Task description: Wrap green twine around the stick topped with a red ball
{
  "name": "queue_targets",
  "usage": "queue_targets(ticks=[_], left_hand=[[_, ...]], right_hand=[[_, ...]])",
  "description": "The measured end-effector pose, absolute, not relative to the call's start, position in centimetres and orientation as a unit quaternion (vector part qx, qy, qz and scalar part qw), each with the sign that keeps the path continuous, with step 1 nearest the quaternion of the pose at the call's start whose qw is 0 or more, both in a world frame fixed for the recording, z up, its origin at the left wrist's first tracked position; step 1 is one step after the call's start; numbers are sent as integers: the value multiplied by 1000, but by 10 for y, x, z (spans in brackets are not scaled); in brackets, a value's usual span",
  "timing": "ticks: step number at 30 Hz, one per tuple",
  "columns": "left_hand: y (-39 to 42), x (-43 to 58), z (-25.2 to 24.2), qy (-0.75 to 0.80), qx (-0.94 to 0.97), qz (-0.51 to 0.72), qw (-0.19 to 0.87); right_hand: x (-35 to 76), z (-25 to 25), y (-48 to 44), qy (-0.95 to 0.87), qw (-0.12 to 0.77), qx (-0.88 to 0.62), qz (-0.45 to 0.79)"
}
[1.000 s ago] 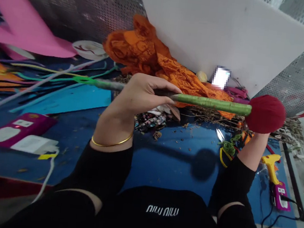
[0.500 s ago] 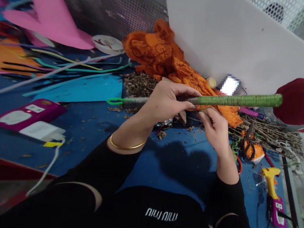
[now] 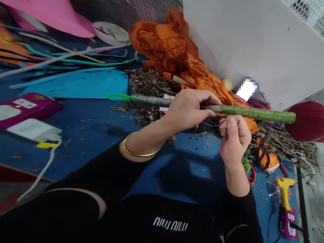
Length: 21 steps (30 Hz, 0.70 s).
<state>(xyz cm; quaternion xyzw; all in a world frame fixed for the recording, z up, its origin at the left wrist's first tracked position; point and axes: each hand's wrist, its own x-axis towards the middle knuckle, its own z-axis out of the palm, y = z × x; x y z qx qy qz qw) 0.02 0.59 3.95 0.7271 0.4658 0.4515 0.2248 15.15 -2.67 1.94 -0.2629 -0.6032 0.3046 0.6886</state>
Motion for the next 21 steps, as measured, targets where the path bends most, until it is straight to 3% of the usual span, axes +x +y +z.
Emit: queue_targets(ticks=[13, 21], left_hand=[[7, 5, 31, 433, 728, 461, 265], [12, 1, 30, 486, 729, 433, 209]], right_hand=[[146, 34, -60, -597, 673, -346, 267], [174, 40, -48, -731, 571, -374, -21]])
